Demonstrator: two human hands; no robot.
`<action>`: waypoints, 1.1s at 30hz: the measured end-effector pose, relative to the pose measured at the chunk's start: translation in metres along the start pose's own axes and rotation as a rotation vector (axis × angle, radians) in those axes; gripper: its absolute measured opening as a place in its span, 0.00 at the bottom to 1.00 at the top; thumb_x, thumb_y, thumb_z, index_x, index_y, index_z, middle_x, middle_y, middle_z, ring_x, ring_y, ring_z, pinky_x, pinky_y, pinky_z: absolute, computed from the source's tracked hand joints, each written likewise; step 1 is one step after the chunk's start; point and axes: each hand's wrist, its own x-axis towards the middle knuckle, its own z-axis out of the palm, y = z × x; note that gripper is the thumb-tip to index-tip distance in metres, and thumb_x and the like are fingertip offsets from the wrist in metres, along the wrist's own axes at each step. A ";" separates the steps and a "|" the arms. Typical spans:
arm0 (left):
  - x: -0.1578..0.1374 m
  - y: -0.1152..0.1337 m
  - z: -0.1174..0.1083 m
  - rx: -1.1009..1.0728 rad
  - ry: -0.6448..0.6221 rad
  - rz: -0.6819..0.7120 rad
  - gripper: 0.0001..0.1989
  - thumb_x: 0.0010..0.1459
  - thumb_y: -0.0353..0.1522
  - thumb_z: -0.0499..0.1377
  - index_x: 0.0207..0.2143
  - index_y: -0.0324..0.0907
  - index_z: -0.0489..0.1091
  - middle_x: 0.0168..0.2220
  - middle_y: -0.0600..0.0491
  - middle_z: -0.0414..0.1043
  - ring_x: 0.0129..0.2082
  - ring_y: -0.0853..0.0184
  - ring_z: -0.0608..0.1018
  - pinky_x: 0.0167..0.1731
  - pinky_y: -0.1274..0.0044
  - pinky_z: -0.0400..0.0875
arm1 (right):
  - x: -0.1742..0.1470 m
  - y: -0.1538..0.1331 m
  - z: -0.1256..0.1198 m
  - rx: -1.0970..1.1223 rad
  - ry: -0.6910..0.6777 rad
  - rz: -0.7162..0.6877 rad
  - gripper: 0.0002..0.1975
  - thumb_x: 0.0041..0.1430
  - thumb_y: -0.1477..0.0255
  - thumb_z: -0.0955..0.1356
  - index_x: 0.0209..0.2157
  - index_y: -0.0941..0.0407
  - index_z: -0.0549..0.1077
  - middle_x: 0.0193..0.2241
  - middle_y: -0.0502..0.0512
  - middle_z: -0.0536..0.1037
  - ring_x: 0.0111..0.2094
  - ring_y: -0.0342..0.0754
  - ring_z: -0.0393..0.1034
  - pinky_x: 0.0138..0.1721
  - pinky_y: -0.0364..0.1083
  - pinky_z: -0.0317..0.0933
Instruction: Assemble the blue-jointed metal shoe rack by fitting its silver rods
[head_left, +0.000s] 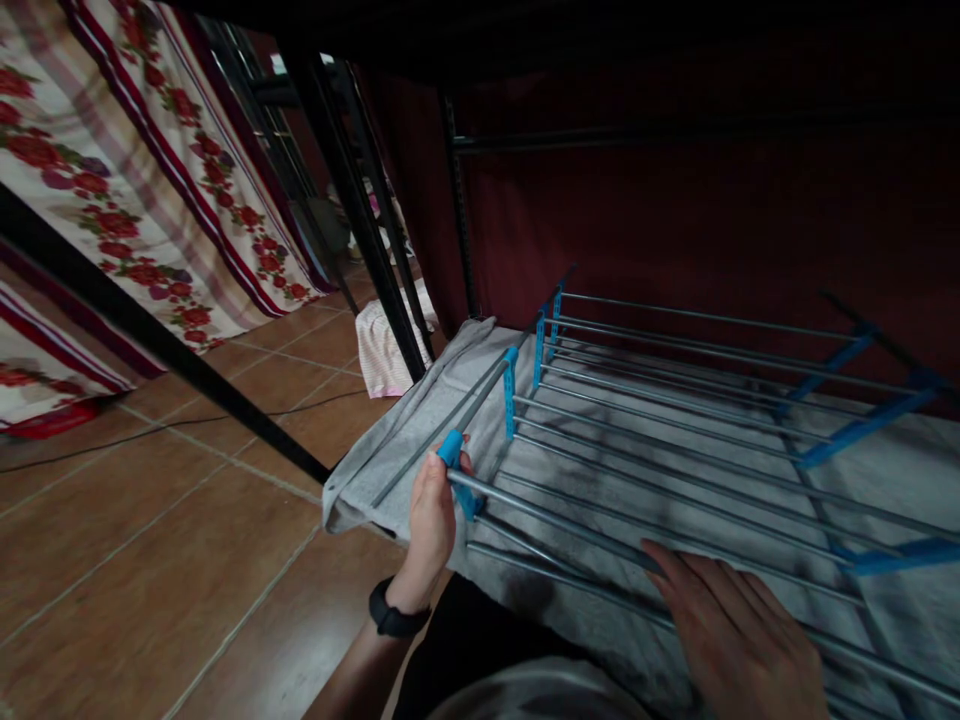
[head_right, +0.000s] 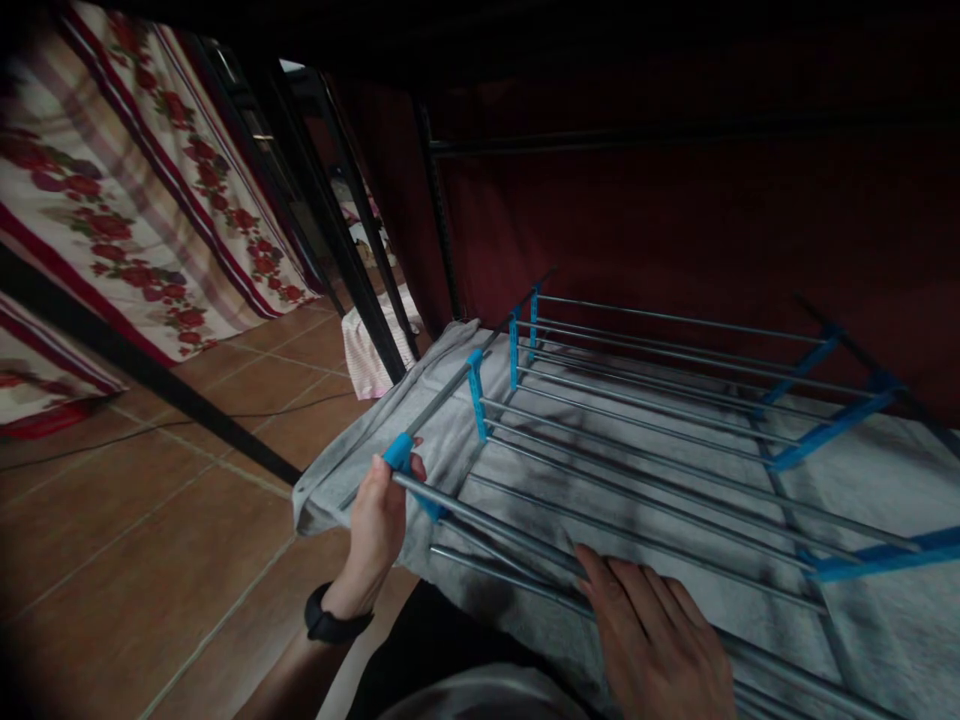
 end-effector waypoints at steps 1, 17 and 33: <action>0.000 -0.001 0.000 -0.018 0.009 -0.004 0.29 0.54 0.55 0.63 0.40 0.38 0.79 0.36 0.47 0.79 0.35 0.64 0.79 0.38 0.73 0.73 | 0.000 0.000 0.000 -0.004 -0.002 0.001 0.14 0.71 0.74 0.62 0.54 0.60 0.73 0.36 0.57 0.78 0.37 0.47 0.70 0.43 0.49 0.59; -0.001 -0.011 -0.005 0.016 0.062 -0.009 0.28 0.54 0.55 0.63 0.41 0.40 0.78 0.42 0.48 0.80 0.37 0.65 0.77 0.40 0.74 0.72 | -0.002 0.010 0.003 -0.036 -0.030 -0.007 0.16 0.71 0.73 0.61 0.56 0.57 0.72 0.37 0.56 0.79 0.36 0.47 0.70 0.43 0.49 0.59; -0.005 -0.013 -0.011 0.254 -0.004 0.048 0.29 0.65 0.53 0.51 0.50 0.42 0.77 0.45 0.47 0.78 0.44 0.61 0.77 0.50 0.71 0.68 | -0.006 0.012 0.002 -0.044 -0.021 -0.018 0.17 0.70 0.73 0.64 0.57 0.56 0.73 0.36 0.54 0.80 0.33 0.46 0.71 0.41 0.49 0.59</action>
